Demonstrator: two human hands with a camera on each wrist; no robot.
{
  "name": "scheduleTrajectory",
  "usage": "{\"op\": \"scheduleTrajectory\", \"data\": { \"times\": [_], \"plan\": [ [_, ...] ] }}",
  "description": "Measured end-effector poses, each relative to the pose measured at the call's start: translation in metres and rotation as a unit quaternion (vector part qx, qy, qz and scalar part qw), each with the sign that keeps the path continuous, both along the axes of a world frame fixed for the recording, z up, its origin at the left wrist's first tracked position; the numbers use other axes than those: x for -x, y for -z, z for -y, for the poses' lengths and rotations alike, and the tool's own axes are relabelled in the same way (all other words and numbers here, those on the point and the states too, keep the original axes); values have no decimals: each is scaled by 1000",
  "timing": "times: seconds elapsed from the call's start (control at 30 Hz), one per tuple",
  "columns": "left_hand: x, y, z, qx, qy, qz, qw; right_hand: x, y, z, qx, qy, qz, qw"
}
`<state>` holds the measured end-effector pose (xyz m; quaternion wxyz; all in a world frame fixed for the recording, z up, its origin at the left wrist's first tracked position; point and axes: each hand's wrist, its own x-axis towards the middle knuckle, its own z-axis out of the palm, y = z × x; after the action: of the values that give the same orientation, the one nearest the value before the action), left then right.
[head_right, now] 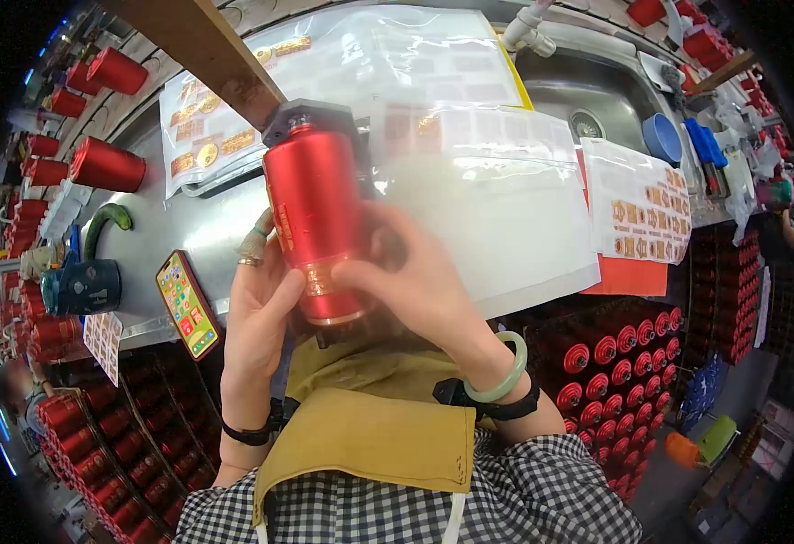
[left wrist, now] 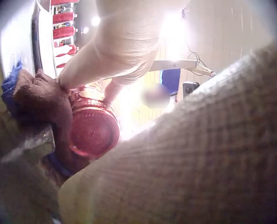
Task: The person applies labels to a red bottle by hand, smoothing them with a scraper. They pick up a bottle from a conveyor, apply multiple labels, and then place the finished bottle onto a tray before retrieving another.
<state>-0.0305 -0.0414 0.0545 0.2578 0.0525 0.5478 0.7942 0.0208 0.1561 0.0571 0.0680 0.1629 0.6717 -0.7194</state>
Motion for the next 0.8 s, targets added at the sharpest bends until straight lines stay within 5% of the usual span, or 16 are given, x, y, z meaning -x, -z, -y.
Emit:
{"op": "scheduleTrajectory", "data": {
  "times": [0.27,0.37,0.57,0.7,0.8],
  "plan": [
    [2,-1,5,10,-2,21,1000,-2,2,-5,-28,-15,-12,999],
    [0,4,4,-32,-27,29,999,-4,-3,-7,51,-5,15,999],
    [-2,5,5,11,-6,-4,1000,-4,-4,-4,-22,-3,1,1000],
    [-5,4,-2,5,-15,-36,999,-8,-12,-4,49,94,-49,993],
    [-4,0,-4,-7,-15,-14,1000,-14,-21,-1,-12,109,-104,989]
  ]
}}
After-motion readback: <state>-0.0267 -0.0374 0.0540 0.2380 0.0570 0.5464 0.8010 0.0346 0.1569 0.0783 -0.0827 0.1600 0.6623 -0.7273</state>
